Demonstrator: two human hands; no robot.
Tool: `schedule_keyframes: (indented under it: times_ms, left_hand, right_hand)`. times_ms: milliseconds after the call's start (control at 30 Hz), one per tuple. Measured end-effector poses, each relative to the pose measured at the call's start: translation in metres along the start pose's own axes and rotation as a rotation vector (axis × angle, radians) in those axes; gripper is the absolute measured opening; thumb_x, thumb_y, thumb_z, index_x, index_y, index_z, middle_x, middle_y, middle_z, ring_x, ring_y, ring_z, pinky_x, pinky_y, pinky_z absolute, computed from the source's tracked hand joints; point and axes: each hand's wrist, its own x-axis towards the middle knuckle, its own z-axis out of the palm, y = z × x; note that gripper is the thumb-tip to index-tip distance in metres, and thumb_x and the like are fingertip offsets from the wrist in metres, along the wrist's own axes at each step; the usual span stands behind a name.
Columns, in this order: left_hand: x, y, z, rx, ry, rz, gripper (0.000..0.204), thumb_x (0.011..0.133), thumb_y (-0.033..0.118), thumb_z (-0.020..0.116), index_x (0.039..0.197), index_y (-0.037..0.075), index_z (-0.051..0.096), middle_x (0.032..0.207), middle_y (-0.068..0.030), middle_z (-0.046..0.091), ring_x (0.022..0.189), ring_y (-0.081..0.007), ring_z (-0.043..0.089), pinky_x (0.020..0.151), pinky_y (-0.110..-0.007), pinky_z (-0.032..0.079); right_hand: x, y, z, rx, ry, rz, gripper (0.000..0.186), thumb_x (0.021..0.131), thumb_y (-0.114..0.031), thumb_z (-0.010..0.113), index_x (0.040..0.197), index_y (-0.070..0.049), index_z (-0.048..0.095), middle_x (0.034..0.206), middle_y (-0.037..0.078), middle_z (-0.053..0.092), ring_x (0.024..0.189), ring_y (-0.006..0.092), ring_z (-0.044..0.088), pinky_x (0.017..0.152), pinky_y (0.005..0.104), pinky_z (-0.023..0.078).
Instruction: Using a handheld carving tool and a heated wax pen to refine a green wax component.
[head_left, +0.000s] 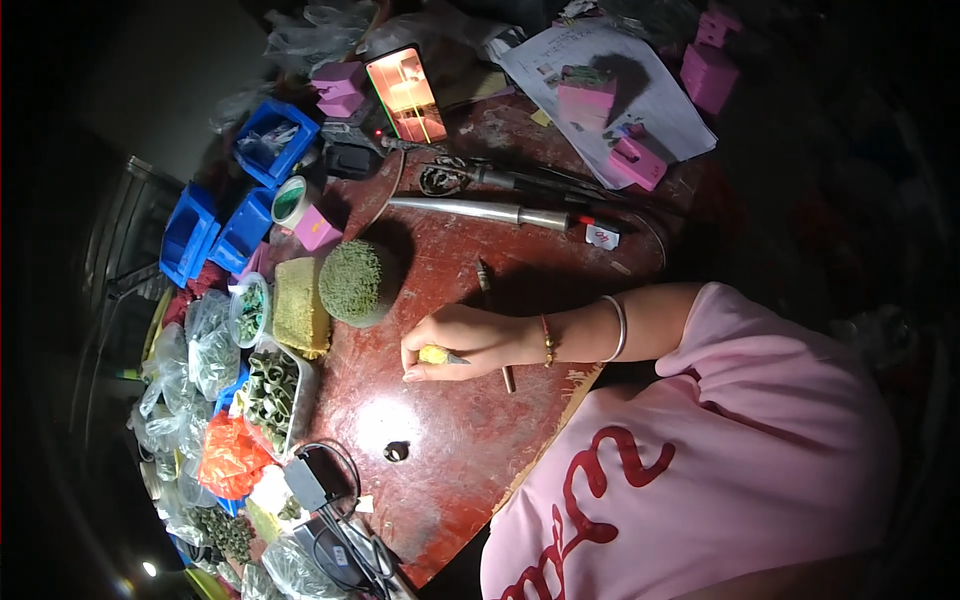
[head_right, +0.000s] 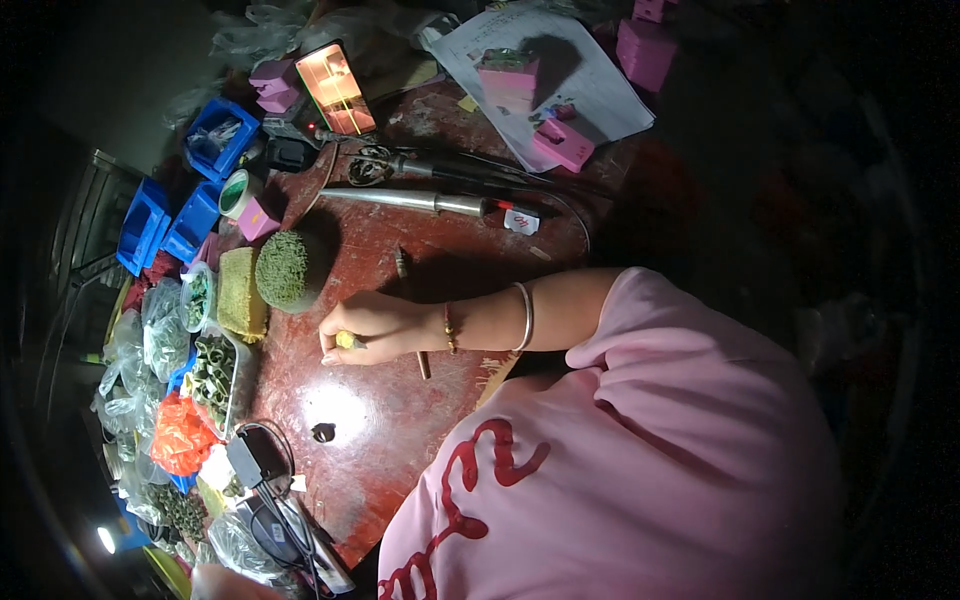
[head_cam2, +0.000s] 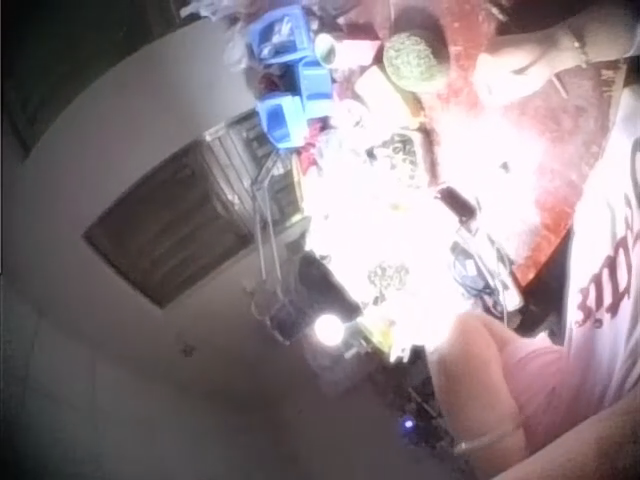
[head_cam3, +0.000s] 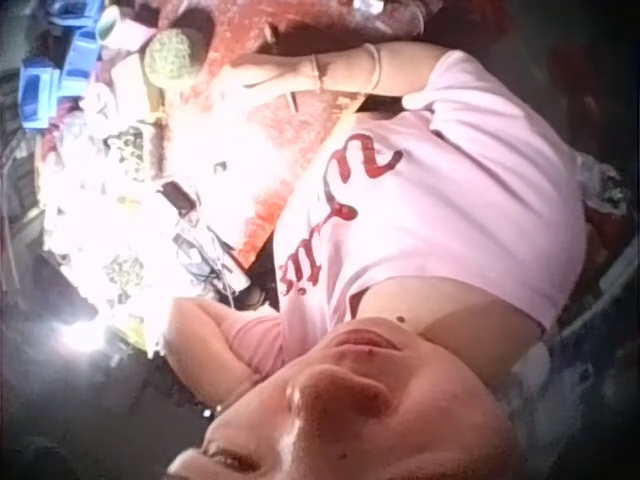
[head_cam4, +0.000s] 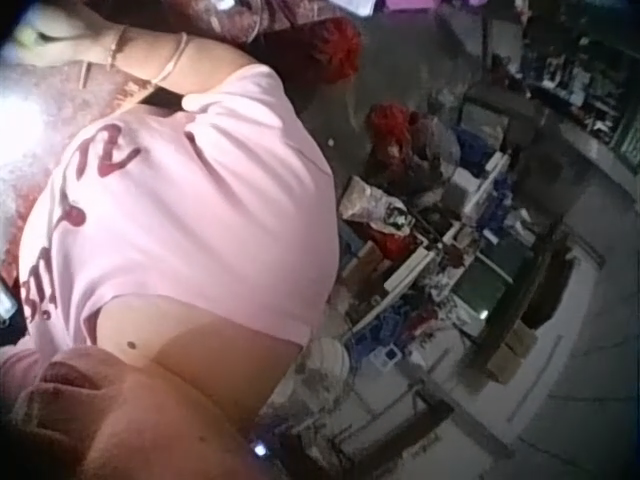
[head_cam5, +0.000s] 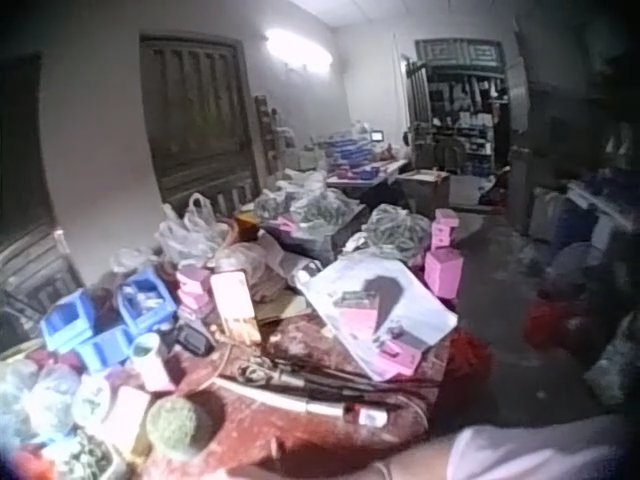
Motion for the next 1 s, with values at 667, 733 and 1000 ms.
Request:
schedule_keyframes:
  times_ms: [667,733,1000]
  left_hand:
    - [0.009,0.024,0.008,0.186,-0.222,-0.032,0.011,0.084,0.005,0.062,0.075,0.0,0.067,0.079,-0.0098,0.065,0.064,-0.0202,0.059,0.06,-0.035,0.049]
    - [0.008,0.026,0.006,0.217,-0.236,-0.042,0.011,0.084,0.005,0.062,0.075,0.0,0.067,0.079,-0.0099,0.065,0.064,-0.0203,0.059,0.06,-0.035,0.049]
    - [-0.009,0.032,-0.001,0.317,-0.24,-0.169,0.012,0.083,0.006,0.062,0.073,0.0,0.066,0.078,-0.0103,0.064,0.063,-0.021,0.059,0.06,-0.036,0.049]
  right_hand:
    - [0.0,0.004,0.002,-0.008,-0.008,-0.007,0.015,0.084,-0.016,0.068,0.085,-0.001,0.065,0.074,0.014,0.066,0.07,0.0269,0.067,0.063,0.0365,0.049]
    - [0.0,0.005,0.0,-0.008,-0.006,-0.036,0.015,0.084,-0.015,0.068,0.086,-0.001,0.065,0.074,0.014,0.067,0.07,0.0264,0.067,0.063,0.0362,0.049]
    - [0.003,0.008,0.002,-0.03,0.001,-0.07,0.014,0.087,-0.017,0.067,0.087,-0.002,0.065,0.074,0.012,0.067,0.07,0.0237,0.067,0.063,0.0346,0.049]
